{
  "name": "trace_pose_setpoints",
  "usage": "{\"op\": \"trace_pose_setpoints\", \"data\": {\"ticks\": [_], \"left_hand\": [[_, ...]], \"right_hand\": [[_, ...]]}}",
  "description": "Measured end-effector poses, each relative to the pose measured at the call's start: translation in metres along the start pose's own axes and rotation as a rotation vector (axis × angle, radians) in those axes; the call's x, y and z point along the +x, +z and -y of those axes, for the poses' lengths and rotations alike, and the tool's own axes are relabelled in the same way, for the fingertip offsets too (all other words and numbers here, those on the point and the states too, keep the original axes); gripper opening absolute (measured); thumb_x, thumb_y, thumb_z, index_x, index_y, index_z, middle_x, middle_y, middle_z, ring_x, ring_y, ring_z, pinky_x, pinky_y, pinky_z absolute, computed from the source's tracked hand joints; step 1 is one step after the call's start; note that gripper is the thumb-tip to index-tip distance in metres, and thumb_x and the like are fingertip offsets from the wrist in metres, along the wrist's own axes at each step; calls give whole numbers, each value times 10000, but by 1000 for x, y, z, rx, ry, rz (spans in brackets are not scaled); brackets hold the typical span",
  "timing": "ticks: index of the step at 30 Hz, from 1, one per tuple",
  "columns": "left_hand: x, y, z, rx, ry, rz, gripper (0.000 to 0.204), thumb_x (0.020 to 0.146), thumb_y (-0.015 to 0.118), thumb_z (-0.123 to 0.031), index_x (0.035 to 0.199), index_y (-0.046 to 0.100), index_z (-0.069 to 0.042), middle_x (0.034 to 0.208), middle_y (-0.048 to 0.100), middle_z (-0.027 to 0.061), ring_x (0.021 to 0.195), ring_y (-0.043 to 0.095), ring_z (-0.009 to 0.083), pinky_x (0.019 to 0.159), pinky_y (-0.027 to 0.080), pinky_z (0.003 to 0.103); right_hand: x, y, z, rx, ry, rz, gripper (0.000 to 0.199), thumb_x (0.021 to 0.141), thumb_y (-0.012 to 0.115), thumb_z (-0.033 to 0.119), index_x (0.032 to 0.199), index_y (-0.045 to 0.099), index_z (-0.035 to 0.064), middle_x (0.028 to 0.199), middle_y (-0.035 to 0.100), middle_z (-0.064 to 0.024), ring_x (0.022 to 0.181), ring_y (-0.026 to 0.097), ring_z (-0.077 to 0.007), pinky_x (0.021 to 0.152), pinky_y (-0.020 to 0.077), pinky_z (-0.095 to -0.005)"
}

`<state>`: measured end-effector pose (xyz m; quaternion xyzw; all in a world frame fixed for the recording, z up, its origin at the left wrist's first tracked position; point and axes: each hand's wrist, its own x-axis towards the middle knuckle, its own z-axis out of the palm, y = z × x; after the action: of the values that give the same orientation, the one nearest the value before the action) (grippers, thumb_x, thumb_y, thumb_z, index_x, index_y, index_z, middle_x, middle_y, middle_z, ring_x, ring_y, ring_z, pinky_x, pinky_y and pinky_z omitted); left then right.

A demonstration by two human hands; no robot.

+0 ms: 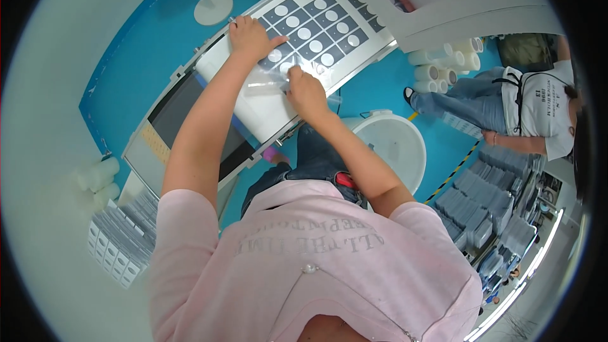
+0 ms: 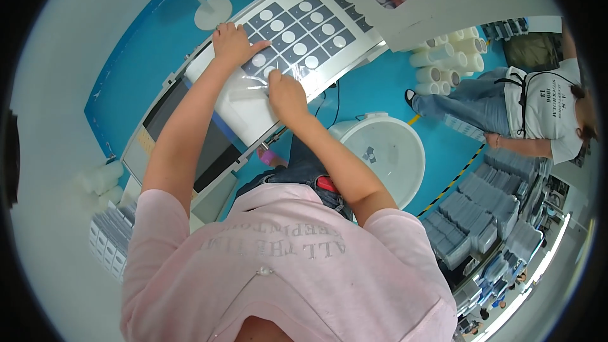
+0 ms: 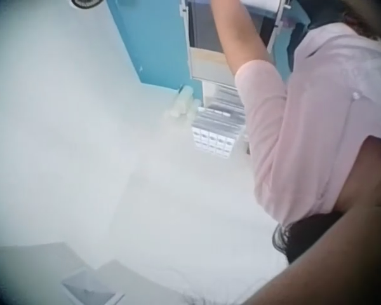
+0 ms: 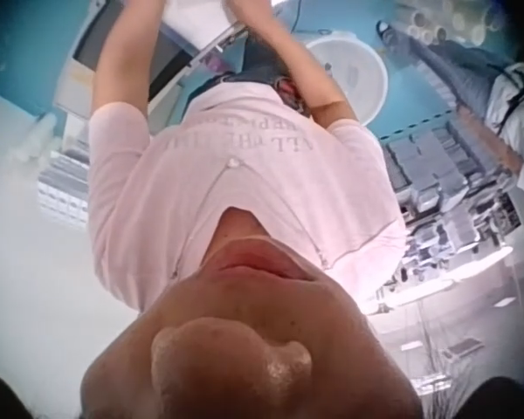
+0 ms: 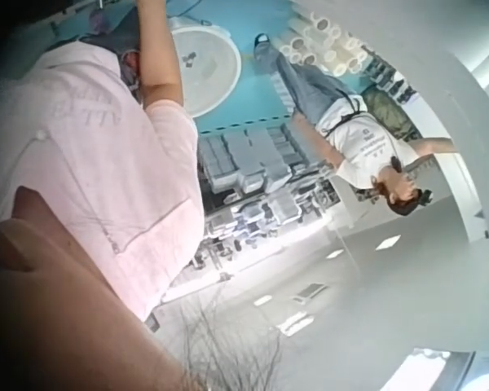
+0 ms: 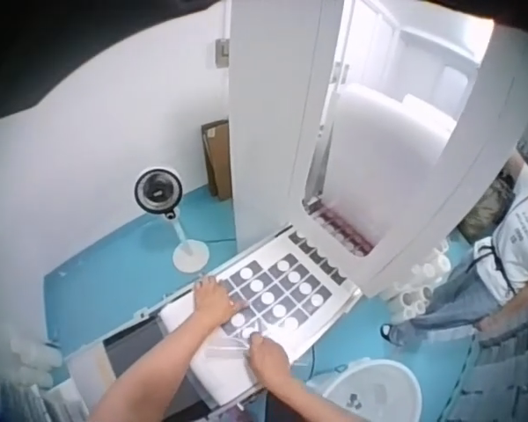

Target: The recorder operates an industrial packaging machine and manually applies plastic film to trays containing circular plastic components.

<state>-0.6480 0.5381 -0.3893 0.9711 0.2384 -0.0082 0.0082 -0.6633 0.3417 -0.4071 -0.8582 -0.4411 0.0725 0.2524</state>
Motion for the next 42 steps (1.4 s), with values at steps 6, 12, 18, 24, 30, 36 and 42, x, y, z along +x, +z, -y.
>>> {"op": "trace_pose_setpoints", "data": {"ticks": [6,12,18,24,30,36,42], "left_hand": [[3,-2,-12,101,-32,112,985,720,592,-828,1159,654,52,1179,601,135,1180,472,289,995,352,415],[0,12,-9,102,-39,18,966,682,643,-806,1142,663,44,1154,600,120,1129,491,272,967,365,401],[1,5,-12,112,-50,90,976,697,640,-801,1176,646,50,1182,587,121,1136,493,277,983,350,400],[0,-6,-36,106,-75,166,989,638,656,-837,1140,702,15,1231,562,170,1175,457,328,1027,288,461],[-1,-7,-46,99,-48,141,1049,605,652,-863,1147,689,34,1240,551,187,1176,451,353,1030,275,487],[-9,6,-40,65,-74,66,1102,598,659,-861,1184,631,72,1220,555,179,1145,458,336,1028,265,485],[-43,30,1,-240,-57,-316,927,720,752,-617,1304,498,56,1224,543,191,1180,434,325,1037,260,536]], "right_hand": [[5,12,-10,-274,-155,-111,407,778,575,12,1178,602,-54,1249,615,-224,1125,580,-431,936,491,-464],[-9,-10,-12,-334,-240,179,527,771,573,11,1293,546,-51,1295,602,-228,1271,525,-411,1050,433,-464],[-15,-45,-22,-77,-180,401,447,780,569,22,1220,572,-59,1301,588,-249,1298,506,-363,1032,438,-464],[-8,-27,-30,-95,-234,81,378,765,522,21,1124,558,-91,1098,624,-240,1089,569,-425,900,496,-475],[-17,-19,-3,-170,-83,249,335,770,543,127,1000,578,-114,986,633,-266,969,601,-441,764,525,-517],[-85,-62,18,81,-118,725,315,783,546,263,876,641,-22,826,646,-265,797,638,-430,750,514,-504],[-185,-138,-124,350,776,51,347,929,494,274,738,561,-8,607,608,-107,579,609,-234,619,480,-412]]}}
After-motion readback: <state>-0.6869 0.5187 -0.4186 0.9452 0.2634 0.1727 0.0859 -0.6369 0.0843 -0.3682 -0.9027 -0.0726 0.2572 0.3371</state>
